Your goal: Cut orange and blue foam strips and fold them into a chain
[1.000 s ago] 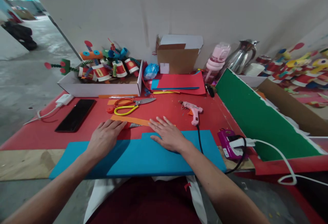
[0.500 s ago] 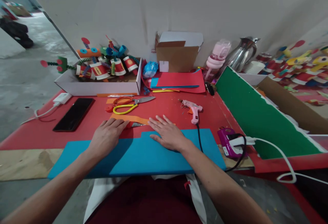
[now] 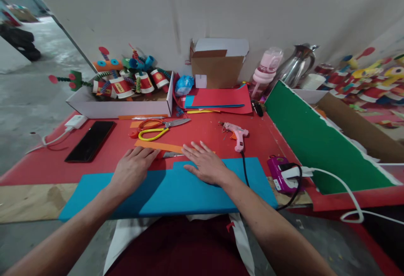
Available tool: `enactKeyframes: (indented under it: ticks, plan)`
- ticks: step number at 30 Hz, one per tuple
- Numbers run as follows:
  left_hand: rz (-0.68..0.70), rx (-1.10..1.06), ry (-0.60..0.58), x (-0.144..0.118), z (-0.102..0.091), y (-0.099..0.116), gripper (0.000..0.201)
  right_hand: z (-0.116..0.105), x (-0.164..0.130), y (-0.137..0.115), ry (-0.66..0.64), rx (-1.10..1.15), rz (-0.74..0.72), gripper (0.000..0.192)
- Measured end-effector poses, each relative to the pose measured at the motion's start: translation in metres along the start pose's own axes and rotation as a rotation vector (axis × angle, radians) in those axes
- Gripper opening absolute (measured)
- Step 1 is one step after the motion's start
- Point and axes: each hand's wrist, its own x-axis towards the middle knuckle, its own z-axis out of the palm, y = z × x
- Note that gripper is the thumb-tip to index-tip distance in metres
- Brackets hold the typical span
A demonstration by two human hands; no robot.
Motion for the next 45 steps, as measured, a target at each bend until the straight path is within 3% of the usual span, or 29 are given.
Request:
enactKeyframes:
  ticks: [18,29,35,45]
  plan:
    - [-0.067,0.065,-0.026,-0.011,-0.004,-0.019,0.046,-0.001,0.000,0.000,-0.011,0.000,0.008,0.063]
    - [0.018,0.057,0.017,0.005,-0.007,0.001,0.043,-0.006,-0.002,-0.003,-0.017,0.057,0.026,0.065]
    - [0.012,0.057,-0.001,0.006,-0.008,0.003,0.043,-0.020,-0.028,0.004,0.075,0.183,0.108,0.059]
    - [0.021,0.070,-0.038,0.006,-0.006,0.013,0.044,-0.003,-0.042,0.011,0.048,-0.043,0.110,0.062]
